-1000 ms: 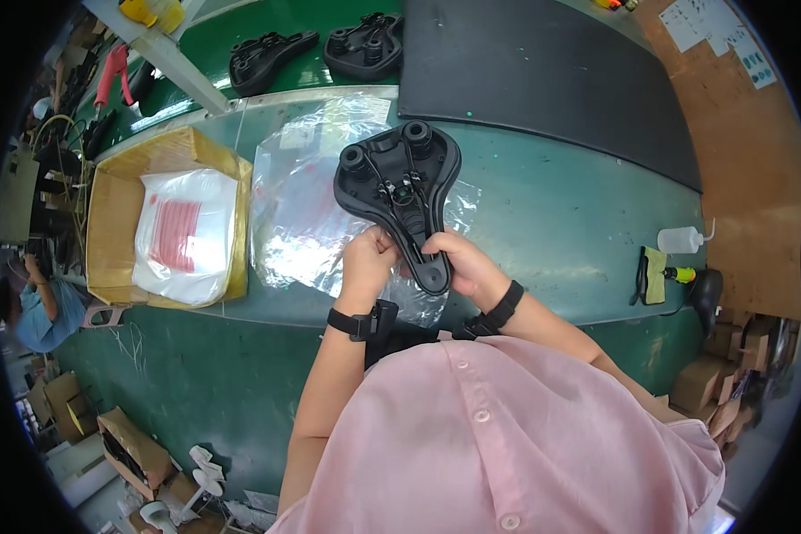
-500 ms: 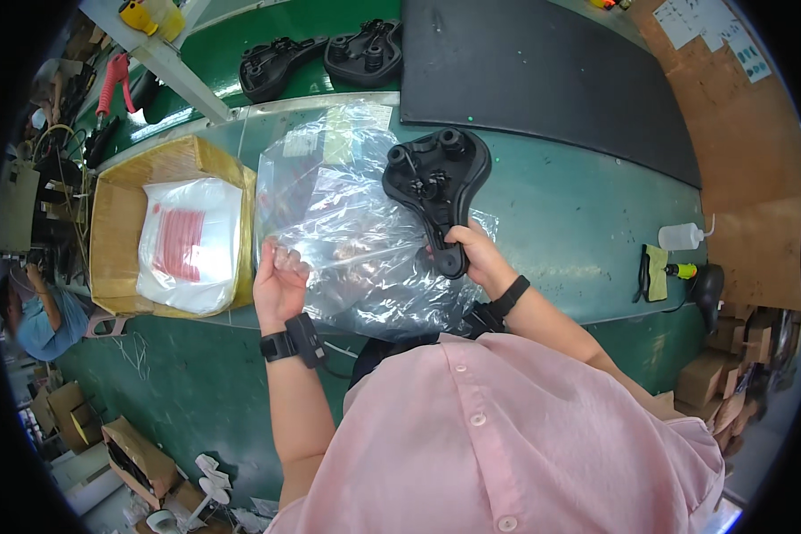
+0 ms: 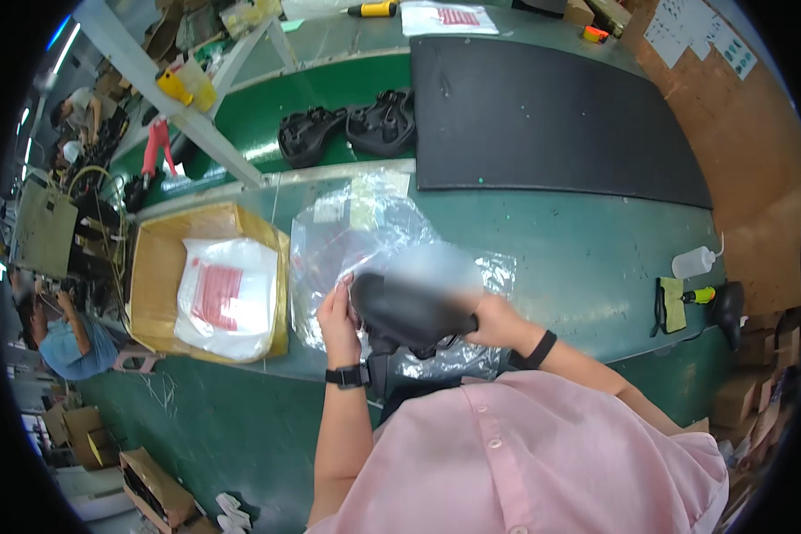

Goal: The person assembles bicycle seats by inserting a metal rail into the underside of each seat and securing it with a power drill. They then place each assembled seat into a plastic bag and set it on the table. The person repeats this process for multiple seats throughout the video.

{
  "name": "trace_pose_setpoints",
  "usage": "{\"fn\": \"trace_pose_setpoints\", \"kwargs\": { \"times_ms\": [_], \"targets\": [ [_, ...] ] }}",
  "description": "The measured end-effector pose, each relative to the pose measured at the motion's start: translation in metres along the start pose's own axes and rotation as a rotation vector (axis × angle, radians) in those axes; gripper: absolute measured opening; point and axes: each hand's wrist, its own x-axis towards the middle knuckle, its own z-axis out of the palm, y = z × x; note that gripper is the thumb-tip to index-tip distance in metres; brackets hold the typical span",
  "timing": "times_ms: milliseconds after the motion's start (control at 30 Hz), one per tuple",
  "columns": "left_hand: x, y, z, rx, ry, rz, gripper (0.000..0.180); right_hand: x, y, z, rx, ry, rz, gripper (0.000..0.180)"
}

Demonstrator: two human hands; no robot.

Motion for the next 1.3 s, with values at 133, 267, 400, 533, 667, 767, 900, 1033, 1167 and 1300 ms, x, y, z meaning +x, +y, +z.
{"fn": "trace_pose_setpoints", "kwargs": {
  "times_ms": [133,267,400,533,667,767,900,1033,1167,1300],
  "targets": [
    [-0.043,0.050,0.029,0.523,-0.249,0.165,0.019,0.006,0.003,0.017,-0.047,-0.192,0.323,0.060],
    [-0.061,0.066,0.035,0.980,-0.579,0.589,0.026,0.001,0.020,0.027,0.667,-0.059,0.613,0.053],
    [-0.076,0.060,0.057,0.994,-0.977,0.598,0.026,0.005,0.019,0.016,1.397,0.110,0.775,0.058],
    [-0.098,0.030,0.153,0.543,-1.150,0.901,0.040,0.025,0.046,0.034,1.362,0.327,0.634,0.064],
    [-0.053,0.058,0.193,0.555,-1.156,0.814,0.039,0.048,0.065,-0.021,0.733,0.419,0.733,0.044],
    [0.023,0.034,0.182,0.290,-0.875,0.349,0.018,0.054,0.114,-0.119,0.894,0.474,0.760,0.031],
    [0.225,-0.002,0.140,0.193,-0.210,-0.022,0.041,0.088,0.208,-0.210,1.106,1.281,0.400,0.028],
    [0.350,-0.045,0.129,0.084,0.120,-0.230,0.053,0.146,0.201,-0.170,0.836,0.811,0.366,0.047],
    [0.405,-0.102,0.108,0.543,0.294,0.084,0.060,0.154,0.194,-0.063,0.732,0.250,0.496,0.027],
    [0.362,-0.072,0.153,0.291,0.234,0.028,0.042,0.137,0.206,-0.041,0.296,0.220,0.440,0.038]
  ]
}}
